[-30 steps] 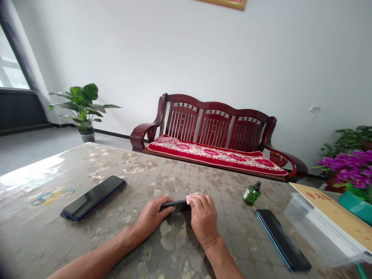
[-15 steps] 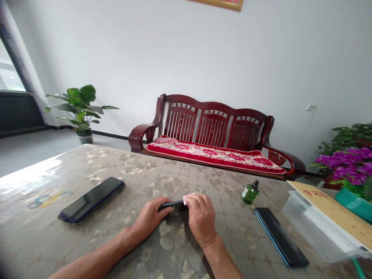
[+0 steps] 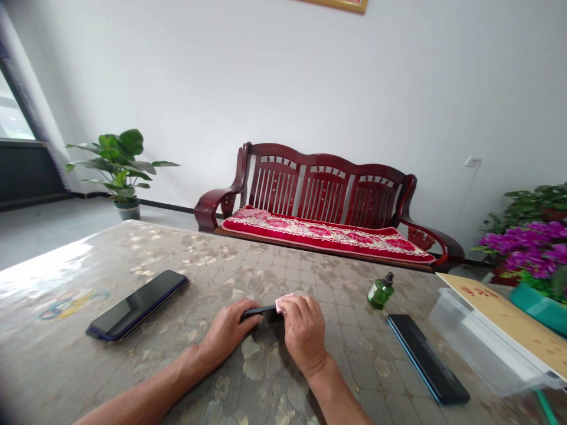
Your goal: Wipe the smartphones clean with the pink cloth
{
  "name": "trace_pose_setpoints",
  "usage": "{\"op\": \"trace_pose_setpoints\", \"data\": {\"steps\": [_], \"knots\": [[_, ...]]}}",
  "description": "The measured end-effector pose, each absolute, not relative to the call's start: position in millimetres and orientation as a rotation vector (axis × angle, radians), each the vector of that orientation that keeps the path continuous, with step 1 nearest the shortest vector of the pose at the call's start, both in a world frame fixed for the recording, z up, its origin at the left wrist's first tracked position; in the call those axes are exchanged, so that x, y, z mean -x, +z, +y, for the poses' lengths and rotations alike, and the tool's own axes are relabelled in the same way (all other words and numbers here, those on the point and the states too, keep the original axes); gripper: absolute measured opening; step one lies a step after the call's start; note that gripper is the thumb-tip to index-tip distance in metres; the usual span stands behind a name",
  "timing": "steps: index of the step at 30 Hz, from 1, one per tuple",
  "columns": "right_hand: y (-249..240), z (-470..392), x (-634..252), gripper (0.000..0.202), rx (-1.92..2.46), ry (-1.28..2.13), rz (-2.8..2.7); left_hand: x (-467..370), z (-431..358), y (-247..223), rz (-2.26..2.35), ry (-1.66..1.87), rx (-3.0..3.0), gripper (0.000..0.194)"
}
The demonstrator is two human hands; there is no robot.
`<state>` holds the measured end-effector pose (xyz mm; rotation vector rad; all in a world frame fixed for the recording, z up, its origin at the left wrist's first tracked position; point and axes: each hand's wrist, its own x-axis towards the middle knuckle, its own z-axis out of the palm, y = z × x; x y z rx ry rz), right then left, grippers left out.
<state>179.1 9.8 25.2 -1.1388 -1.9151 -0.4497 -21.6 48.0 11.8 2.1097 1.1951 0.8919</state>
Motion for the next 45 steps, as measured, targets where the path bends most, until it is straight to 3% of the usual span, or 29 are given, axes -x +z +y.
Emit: {"op": "trace_pose_setpoints", "data": {"steps": [23, 34, 45], "knots": [[26.0, 11.8, -189.4, 0.018, 1.154, -0.452, -1.852, 21.8, 50.5, 10.0, 1.21, 0.906, -2.086, 0.012], [23.1, 6.7, -154.3, 0.019, 1.089, -0.313, -1.952, 21.2, 48.5, 7.7, 1.161, 0.942, -2.092, 0.015], [14.5, 22.9, -212.6, 0.016, 1.293, -0.495, -1.751, 24.3, 51.1, 11.8, 1.245, 0.875, -2.113, 0.013]]}}
